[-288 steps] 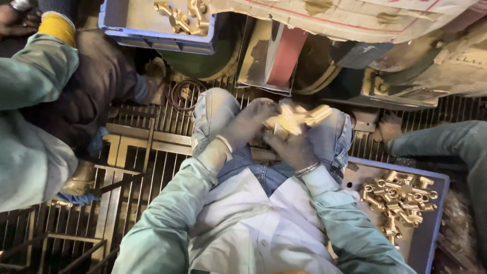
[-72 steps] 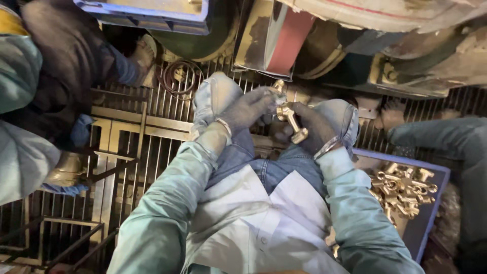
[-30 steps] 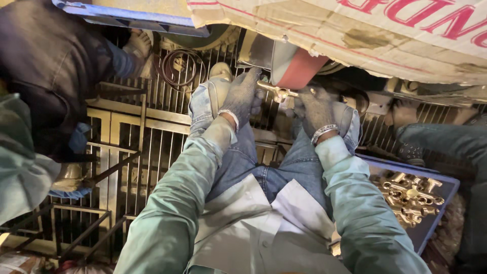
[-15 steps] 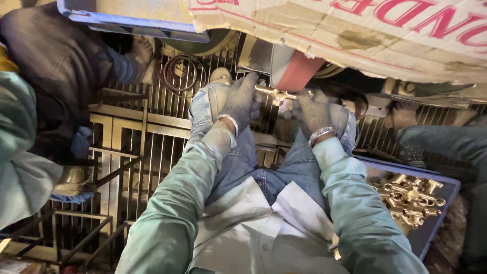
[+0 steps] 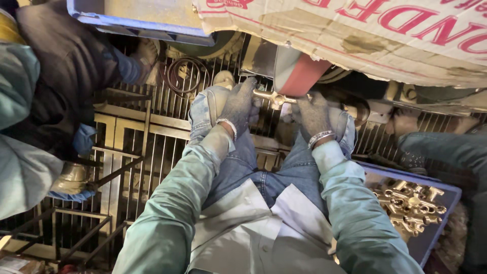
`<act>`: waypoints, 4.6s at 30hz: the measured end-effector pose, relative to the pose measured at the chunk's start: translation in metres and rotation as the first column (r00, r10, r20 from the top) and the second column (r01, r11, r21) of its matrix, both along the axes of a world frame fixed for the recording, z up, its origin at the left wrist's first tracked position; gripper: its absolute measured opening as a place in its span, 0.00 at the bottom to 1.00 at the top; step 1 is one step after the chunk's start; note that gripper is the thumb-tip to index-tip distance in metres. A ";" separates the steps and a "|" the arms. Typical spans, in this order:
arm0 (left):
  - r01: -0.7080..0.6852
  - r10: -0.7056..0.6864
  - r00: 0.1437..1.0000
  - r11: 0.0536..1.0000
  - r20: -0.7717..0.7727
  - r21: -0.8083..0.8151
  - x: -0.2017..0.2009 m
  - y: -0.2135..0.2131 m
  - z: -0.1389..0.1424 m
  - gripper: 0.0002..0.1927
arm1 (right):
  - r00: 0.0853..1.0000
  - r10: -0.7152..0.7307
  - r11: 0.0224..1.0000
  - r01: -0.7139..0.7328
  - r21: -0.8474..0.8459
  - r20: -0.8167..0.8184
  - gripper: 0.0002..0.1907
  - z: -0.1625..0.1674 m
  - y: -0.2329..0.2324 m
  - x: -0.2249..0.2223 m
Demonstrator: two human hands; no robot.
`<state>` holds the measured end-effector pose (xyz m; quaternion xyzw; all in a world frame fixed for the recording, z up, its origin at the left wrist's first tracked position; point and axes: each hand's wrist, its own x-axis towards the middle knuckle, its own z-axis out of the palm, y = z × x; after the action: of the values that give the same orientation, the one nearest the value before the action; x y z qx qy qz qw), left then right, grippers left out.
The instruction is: The person sits on the floor and repeatedly presses small brass-colored metal parts against a moving belt sander to smooth their surfaces. They handle the parts one at a time, rotating them to contact different sides, and place the finished pieces into a blue bin.
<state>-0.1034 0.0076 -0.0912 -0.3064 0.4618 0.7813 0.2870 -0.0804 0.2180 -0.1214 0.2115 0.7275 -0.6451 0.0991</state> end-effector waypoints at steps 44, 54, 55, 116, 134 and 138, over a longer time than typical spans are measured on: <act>0.215 -0.145 0.928 0.961 -0.344 0.175 0.009 -0.050 0.071 0.17 | 0.852 0.460 0.867 -0.369 0.336 -0.249 0.15 0.086 0.007 0.109; 0.447 -0.502 0.797 0.864 -0.337 -0.231 0.074 0.005 0.050 0.12 | 0.886 -0.148 0.922 0.284 0.263 -0.439 0.14 0.087 0.071 0.167; 0.439 -0.506 0.805 0.860 -0.309 -0.261 0.072 0.006 0.051 0.12 | 0.874 -0.163 0.896 0.326 0.302 -0.458 0.15 0.083 0.087 0.177; 0.203 -0.243 0.928 0.966 -0.283 -0.163 0.118 -0.007 0.124 0.20 | 0.892 0.418 0.904 -0.428 -0.023 -0.170 0.27 0.130 0.036 0.141; 0.430 -0.538 0.796 0.825 -0.277 -0.366 0.059 0.017 0.046 0.25 | 0.931 -0.351 0.646 0.321 -0.693 0.103 0.27 0.086 0.043 0.081; 0.500 -0.661 0.687 0.731 -0.300 -0.465 0.062 0.021 0.041 0.24 | 0.967 -0.015 0.790 0.168 -0.590 0.255 0.35 0.080 0.032 0.092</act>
<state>-0.0411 0.0290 -0.0506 0.0012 0.7181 0.6010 0.3508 0.0118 0.2497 -0.0418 0.2793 0.4538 -0.8182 0.2160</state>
